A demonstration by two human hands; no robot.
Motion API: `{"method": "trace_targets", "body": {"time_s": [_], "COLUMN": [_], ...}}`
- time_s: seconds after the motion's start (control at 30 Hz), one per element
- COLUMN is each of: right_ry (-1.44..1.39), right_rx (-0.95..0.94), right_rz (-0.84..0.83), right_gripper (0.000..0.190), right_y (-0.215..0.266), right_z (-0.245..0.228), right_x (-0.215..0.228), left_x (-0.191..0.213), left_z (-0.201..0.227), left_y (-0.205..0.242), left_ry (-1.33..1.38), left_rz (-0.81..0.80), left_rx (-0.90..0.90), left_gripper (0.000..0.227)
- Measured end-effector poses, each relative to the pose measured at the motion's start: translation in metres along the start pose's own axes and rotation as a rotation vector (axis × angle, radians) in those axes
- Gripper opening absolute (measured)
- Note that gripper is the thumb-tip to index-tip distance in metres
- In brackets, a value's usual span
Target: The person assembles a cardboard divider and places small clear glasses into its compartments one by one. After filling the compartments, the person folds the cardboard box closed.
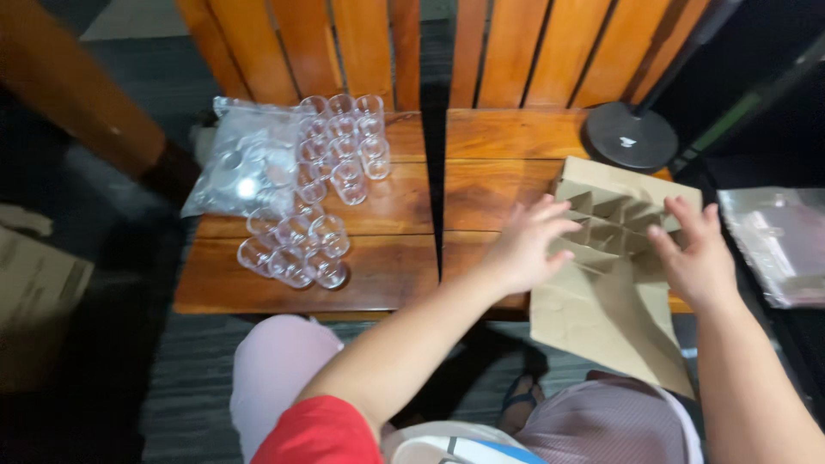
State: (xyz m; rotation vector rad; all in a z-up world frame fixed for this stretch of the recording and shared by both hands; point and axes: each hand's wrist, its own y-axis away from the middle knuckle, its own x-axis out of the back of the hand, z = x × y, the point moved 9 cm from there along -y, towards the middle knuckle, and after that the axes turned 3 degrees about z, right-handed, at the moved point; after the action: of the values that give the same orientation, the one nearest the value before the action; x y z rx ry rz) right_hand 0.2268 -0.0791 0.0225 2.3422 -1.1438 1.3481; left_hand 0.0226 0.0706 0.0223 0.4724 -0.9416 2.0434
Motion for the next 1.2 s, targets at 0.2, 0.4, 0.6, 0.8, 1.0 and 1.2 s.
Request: {"method": "trace_targets", "body": {"time_s": [0.2,0.4,0.6,0.8,1.0,1.2], "right_ry": [-0.359,-0.594,-0.655,-0.848,-0.863,-0.622], "right_rx": [-0.032,0.354,0.178,0.096,-0.005,0.004], "right_rz": [-0.087,-0.234,-0.501,-0.609,-0.62,-0.564], "right_gripper": [0.029,0.032,0.046,0.063,0.066,0.057], "right_y": [0.023,0.073,0.111,0.14,0.149,0.151], "right_z": [-0.149,-0.27,-0.302,-0.34,-0.347,-0.345], "right_x": [-0.035,-0.168,-0.271,-0.303,-0.32,-0.307], "left_x": [0.141,0.219,0.219,0.206,0.199,0.183], "left_z": [-0.028,-0.08,-0.083,-0.077,-0.094,-0.097], "left_y": [0.073,0.205,0.287,0.281,0.281,0.279], "left_ry": [-0.068,0.447,0.6,0.719,0.725,0.79], "left_rz": [0.254,0.81,1.19,1.107,1.076,1.062], "left_rx": [0.159,0.685,0.855,0.917,0.883,0.866], "left_gripper": [0.035,0.029,0.054,0.075,0.081,0.078]}}
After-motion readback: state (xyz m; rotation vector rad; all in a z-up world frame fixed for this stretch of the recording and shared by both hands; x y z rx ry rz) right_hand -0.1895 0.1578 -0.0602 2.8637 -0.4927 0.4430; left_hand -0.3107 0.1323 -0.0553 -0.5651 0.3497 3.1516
